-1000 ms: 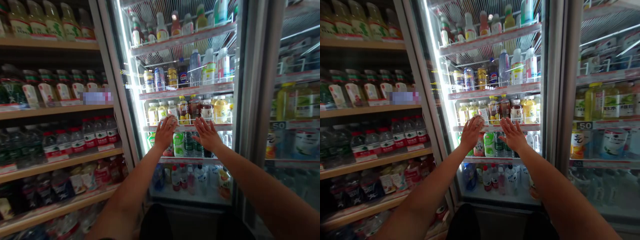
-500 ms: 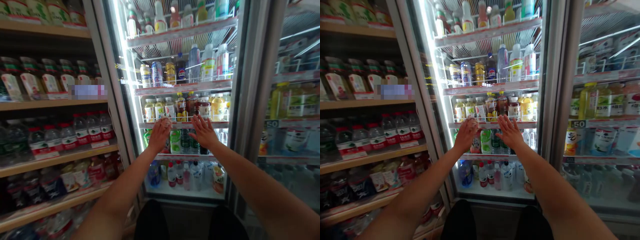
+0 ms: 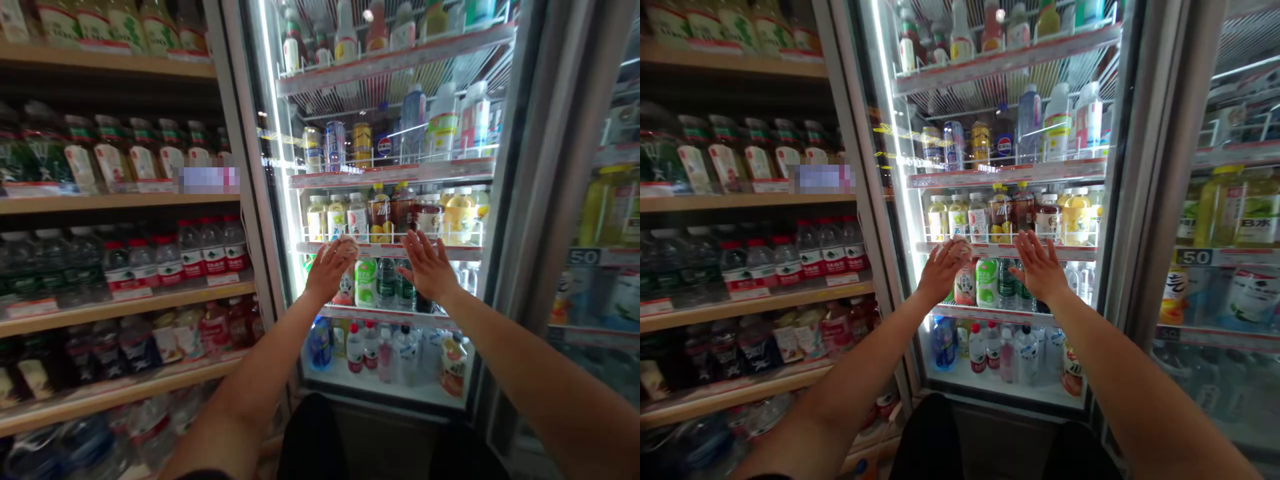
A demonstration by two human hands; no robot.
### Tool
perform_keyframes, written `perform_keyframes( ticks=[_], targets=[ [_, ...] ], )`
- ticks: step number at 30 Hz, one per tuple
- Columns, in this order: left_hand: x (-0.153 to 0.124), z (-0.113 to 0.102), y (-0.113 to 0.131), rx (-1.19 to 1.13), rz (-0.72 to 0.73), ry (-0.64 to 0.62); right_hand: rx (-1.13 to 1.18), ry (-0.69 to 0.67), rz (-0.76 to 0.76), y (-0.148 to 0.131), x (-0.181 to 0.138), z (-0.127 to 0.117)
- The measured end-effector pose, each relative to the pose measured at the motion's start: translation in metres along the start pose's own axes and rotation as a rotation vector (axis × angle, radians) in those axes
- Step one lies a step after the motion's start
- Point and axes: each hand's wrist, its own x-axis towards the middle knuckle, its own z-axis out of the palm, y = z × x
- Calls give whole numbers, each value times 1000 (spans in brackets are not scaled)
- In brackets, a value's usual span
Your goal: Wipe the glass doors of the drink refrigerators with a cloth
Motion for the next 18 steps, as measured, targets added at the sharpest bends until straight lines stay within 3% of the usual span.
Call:
perform_keyframes(
  ticks=[2,3,4,7,8,9,12,14,18],
  targets=[
    [-1,0,1,26,-212,54,-10,1,4,0,0,0],
    [-2,0,2,24,-245,61,-11,1,8,0,0,0],
    [-3,0,4,11,-205,51,-8,-3,12,0,-1,0],
    [-7,0,8,-52,130,-42,11,-23,23,-1,-1,-1],
    [-8,0,7,-60,175,-66,20,-30,25,-1,-1,-1],
    [-9,-1,5,-57,156,-74,29,-36,25,-1,-2,-1],
    [-8,-3,-3,-5,-154,-22,52,-37,24,-1,-2,-1],
    [-8,-4,-7,-2,-247,3,52,-30,24,-1,-3,-1],
    [-15,-4,-8,-49,-14,-42,45,-14,18,-1,-3,0]
  ],
)
